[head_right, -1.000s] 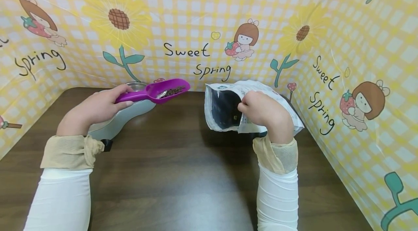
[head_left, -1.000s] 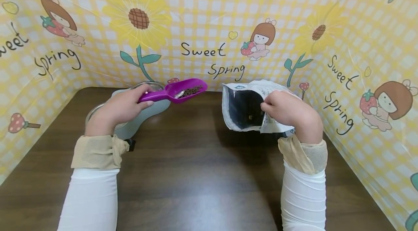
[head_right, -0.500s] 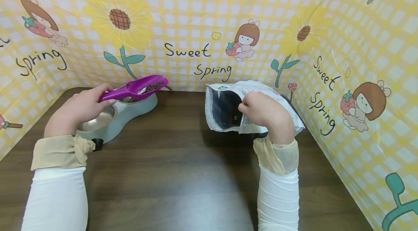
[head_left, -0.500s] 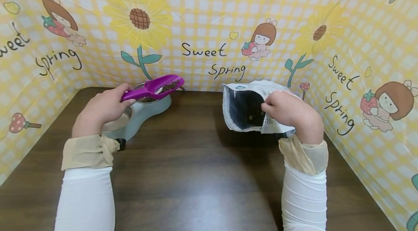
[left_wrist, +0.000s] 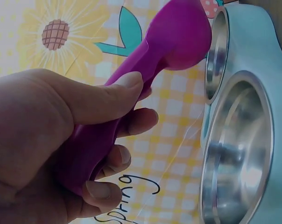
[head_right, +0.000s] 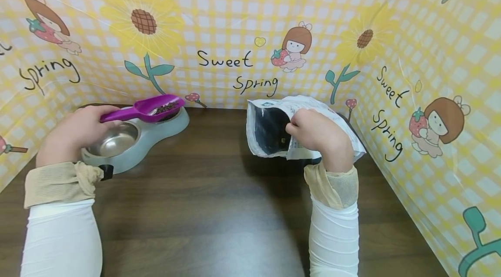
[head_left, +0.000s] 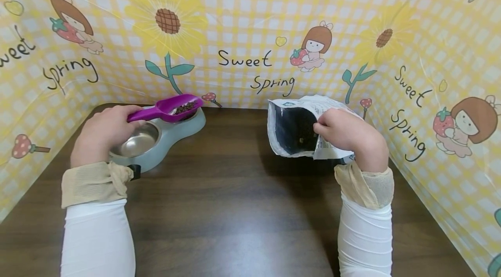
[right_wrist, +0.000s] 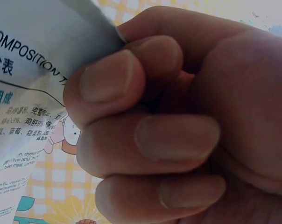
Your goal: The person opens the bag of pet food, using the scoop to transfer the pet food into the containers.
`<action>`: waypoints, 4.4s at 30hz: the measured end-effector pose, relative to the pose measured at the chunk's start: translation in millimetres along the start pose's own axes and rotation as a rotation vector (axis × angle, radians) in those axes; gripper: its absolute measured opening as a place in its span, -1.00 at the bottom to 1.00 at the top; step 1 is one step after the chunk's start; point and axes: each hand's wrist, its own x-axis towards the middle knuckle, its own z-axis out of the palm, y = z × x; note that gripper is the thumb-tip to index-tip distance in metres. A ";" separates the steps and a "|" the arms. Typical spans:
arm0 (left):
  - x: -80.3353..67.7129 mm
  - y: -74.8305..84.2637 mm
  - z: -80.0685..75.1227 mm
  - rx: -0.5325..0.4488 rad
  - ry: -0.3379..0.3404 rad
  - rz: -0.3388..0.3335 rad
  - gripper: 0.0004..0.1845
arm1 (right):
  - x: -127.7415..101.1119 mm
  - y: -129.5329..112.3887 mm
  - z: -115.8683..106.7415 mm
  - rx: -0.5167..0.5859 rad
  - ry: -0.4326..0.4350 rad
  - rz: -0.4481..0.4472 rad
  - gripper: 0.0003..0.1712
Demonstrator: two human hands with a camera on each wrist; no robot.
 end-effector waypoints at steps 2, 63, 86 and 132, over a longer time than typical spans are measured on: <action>-0.8 -1.5 -0.2 0.006 0.018 -0.007 -0.51 | 0.3 0.2 -0.2 0.000 0.000 0.000 -0.41; 29.3 18.0 42.7 0.154 0.625 -0.130 -0.64 | 0.9 -0.4 -2.1 0.002 -0.018 0.008 -0.39; 33.9 22.1 52.4 -0.342 0.833 0.170 -0.66 | 0.0 0.8 -2.3 0.014 -0.016 0.014 -0.41; 8.3 25.3 3.9 -0.123 0.154 0.143 -0.55 | 2.2 -1.6 -0.8 -0.003 -0.023 0.026 -0.40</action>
